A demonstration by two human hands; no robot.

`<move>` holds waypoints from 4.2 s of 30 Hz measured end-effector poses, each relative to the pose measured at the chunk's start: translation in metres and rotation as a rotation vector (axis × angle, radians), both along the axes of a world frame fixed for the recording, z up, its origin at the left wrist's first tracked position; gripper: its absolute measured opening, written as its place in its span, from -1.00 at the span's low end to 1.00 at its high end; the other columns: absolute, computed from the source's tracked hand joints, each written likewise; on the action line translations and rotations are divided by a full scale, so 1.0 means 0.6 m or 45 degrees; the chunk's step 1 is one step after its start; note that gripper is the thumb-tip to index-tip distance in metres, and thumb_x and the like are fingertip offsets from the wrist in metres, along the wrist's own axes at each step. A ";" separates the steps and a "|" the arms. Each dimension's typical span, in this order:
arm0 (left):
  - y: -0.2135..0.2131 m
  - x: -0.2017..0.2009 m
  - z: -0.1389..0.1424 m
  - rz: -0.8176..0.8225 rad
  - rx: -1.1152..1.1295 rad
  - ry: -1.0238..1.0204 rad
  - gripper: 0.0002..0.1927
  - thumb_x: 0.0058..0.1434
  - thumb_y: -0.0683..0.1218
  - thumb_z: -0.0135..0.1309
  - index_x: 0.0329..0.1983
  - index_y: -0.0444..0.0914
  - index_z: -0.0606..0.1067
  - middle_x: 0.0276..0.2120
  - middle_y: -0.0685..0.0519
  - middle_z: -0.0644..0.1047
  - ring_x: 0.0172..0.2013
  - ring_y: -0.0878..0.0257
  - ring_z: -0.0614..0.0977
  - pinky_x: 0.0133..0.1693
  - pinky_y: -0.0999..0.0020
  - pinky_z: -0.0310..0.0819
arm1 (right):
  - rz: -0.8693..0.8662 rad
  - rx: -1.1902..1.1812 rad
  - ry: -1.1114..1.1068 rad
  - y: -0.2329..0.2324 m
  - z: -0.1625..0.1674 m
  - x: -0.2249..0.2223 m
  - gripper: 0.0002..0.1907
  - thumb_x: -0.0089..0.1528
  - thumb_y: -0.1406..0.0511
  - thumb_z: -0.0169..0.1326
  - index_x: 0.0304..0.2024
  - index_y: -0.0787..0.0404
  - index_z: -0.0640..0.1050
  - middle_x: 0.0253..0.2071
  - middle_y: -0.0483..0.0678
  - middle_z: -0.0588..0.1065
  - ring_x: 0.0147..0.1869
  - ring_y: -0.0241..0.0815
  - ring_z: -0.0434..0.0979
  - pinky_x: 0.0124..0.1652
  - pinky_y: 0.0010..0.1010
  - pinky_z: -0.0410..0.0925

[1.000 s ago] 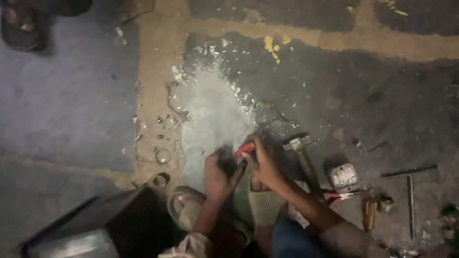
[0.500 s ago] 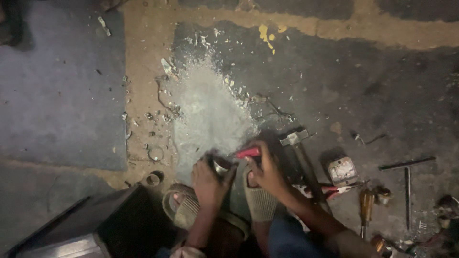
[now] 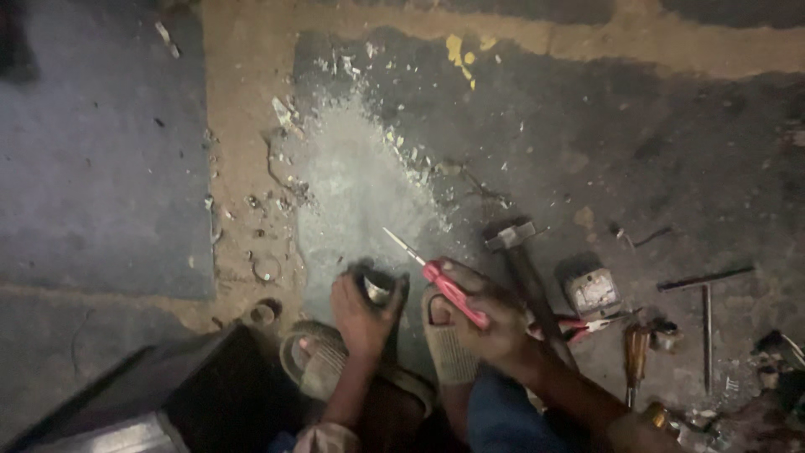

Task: The person holds a small metal object on the floor with one hand and repeatedly strikes it with a hammer in the other hand. The action is continuous and focused on the same spot, producing visible metal fragments.

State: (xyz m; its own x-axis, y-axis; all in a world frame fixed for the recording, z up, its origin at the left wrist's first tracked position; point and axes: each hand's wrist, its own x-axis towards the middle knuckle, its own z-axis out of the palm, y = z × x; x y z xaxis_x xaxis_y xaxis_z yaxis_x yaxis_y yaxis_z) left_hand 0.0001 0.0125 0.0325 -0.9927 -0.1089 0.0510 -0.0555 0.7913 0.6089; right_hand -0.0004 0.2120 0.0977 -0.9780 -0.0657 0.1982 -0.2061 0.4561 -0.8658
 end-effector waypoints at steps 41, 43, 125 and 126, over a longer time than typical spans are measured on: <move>-0.006 0.005 -0.010 0.007 0.063 -0.064 -0.40 -0.05 0.05 0.45 -0.05 -0.30 0.45 -0.23 -0.16 0.46 -0.14 -0.16 0.49 -0.07 -0.01 0.35 | -0.117 0.088 -0.359 0.012 -0.046 -0.011 -0.60 0.18 0.33 0.29 0.05 0.22 0.52 -0.03 0.11 0.54 -0.01 0.09 0.63 -0.10 -0.24 0.48; -0.005 0.007 -0.012 0.036 0.040 -0.062 -0.41 -0.05 0.06 0.45 -0.10 -0.30 0.43 -0.24 -0.16 0.45 -0.14 -0.16 0.48 -0.07 -0.02 0.35 | -0.051 0.044 -0.226 0.010 -0.045 -0.012 -0.61 0.20 0.36 0.25 0.07 0.26 0.51 0.04 0.13 0.52 0.06 0.10 0.62 -0.05 -0.25 0.48; -0.003 0.031 -0.041 -0.086 0.169 0.001 -0.26 -0.11 -0.05 0.43 0.06 -0.41 0.34 -0.05 -0.29 0.39 0.01 -0.27 0.43 0.07 -0.07 0.33 | 0.321 0.138 -0.340 -0.016 0.006 -0.048 -0.64 0.15 0.47 0.13 -0.01 0.28 0.39 -0.11 0.16 0.47 -0.09 0.21 0.57 -0.20 -0.09 0.43; -0.002 0.030 -0.039 -0.087 0.172 -0.003 -0.27 -0.11 -0.05 0.44 0.06 -0.41 0.34 -0.06 -0.28 0.39 0.00 -0.26 0.43 0.06 -0.06 0.33 | 0.319 0.136 -0.330 -0.016 0.006 -0.047 -0.65 0.16 0.46 0.13 -0.01 0.28 0.38 -0.11 0.16 0.47 -0.10 0.21 0.57 -0.20 -0.09 0.43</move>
State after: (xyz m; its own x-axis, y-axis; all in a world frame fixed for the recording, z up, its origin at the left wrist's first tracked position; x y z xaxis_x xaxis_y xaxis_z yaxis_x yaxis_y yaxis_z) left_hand 0.0180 0.0114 0.0089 -0.9982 -0.0468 0.0385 -0.0056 0.7042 0.7100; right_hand -0.0286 0.2021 0.1012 -0.9458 -0.3159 -0.0749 -0.1025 0.5096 -0.8543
